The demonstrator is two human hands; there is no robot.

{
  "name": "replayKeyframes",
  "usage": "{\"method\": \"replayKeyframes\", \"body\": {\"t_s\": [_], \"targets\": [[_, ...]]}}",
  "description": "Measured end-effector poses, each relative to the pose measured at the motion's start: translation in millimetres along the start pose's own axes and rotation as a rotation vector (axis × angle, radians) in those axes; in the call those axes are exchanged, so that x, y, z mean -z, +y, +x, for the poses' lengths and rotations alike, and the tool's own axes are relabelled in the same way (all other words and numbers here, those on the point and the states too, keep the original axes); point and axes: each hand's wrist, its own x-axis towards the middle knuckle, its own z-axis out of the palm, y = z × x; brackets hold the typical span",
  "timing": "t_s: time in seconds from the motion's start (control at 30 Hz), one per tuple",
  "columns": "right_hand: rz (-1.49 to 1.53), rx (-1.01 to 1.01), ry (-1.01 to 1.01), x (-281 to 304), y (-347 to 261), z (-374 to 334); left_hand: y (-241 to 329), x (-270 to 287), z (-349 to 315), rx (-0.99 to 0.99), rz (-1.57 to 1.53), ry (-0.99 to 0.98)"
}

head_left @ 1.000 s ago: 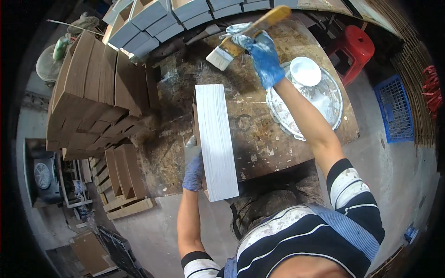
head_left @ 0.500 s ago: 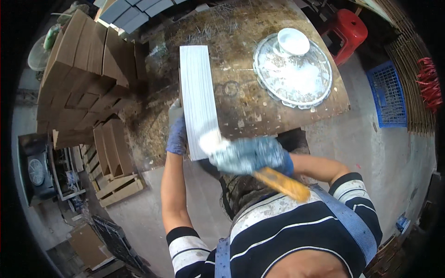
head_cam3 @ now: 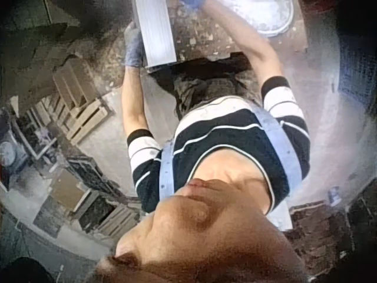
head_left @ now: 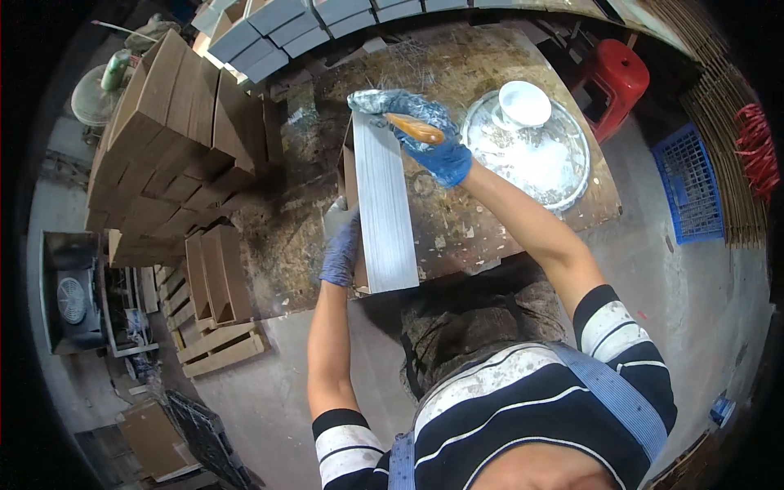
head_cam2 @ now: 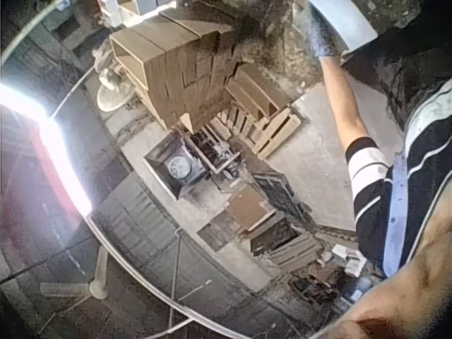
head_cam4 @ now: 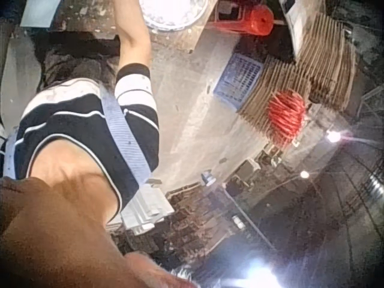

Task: Painting wooden boxes with white paint using a brush.

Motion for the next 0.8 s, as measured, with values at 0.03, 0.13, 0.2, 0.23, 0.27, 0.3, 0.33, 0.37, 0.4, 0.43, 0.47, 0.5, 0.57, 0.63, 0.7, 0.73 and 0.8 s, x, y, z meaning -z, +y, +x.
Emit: {"method": "replayKeyframes", "body": {"t_s": [0.03, 0.13, 0.2, 0.23, 0.27, 0.3, 0.33, 0.37, 0.4, 0.43, 0.47, 0.5, 0.57, 0.63, 0.7, 0.73, 0.8], "targets": [[0.084, 0.003, -0.017, -4.8, -4.7, -8.1, 0.2, 0.9, 0.4, 0.014, 0.014, 0.007], [0.226, -0.144, -0.153, -19.0, -20.0, -58.7, -2.9, 3.2, 3.0, 0.014, 0.028, -0.003], [0.067, 0.003, -0.318, -8.9, -76.2, -85.1, 9.3, -6.3, -8.5, -0.05, 0.083, 0.031], [0.05, 0.04, -0.421, -6.2, -101.3, -101.8, 8.4, -3.8, -9.1, -0.019, 0.018, -0.013], [0.035, 0.077, -0.522, -6.5, -121.9, -116.9, 5.0, 0.6, -6.6, 0.014, -0.046, -0.056], [0.091, 0.097, -0.669, -7.8, -147.9, -120.4, -4.1, 4.3, -3.1, 0.022, 0.052, 0.013], [0.142, 0.119, -0.813, -5.7, -167.0, -118.9, -5.7, 3.5, -5.2, 0.03, 0.04, 0.017], [0.325, -0.015, -0.841, -2.0, -176.9, -119.7, -0.5, 1.6, -7.7, 0.03, 0.029, 0.016], [0.511, -0.148, -0.863, 1.6, -184.6, -114.0, 1.8, 2.1, -8.2, 0.031, 0.048, 0.016], [0.261, -0.098, -0.941, 11.1, -187.4, -99.7, 2.3, 3.3, -10.2, 0.037, 0.066, 0.018], [0.296, -0.185, -0.74, 9.8, -165.9, -113.4, 8.0, -0.3, -8.3, 0.029, 0.113, 0.005], [0.268, -0.678, -0.786, 12.2, -143.2, -101.8, 11.3, -3.8, -4.1, 0.021, 0.16, -0.011], [0.173, -0.97, -0.613, 13.2, -97.0, -71.6, -0.2, 6.4, -1.8, -0.014, 0.025, 0.003], [0.036, -0.571, -0.34, 25.8, -60.5, -36.3, -9.6, 7.4, 5.2, -0.041, -0.073, -0.015], [0.098, -0.444, -0.175, 23.7, -49.5, -19.9, -3.1, 1.6, 2.8, -0.007, -0.097, -0.014], [0.122, -0.372, -0.099, 23.2, -44.1, -11.5, -0.7, -0.3, 3.0, 0.012, -0.108, -0.009], [0.232, -0.231, -0.172, 10.8, -39.0, -28.7, -4.7, 2.8, 4.4, 0.012, -0.13, -0.032]]}}
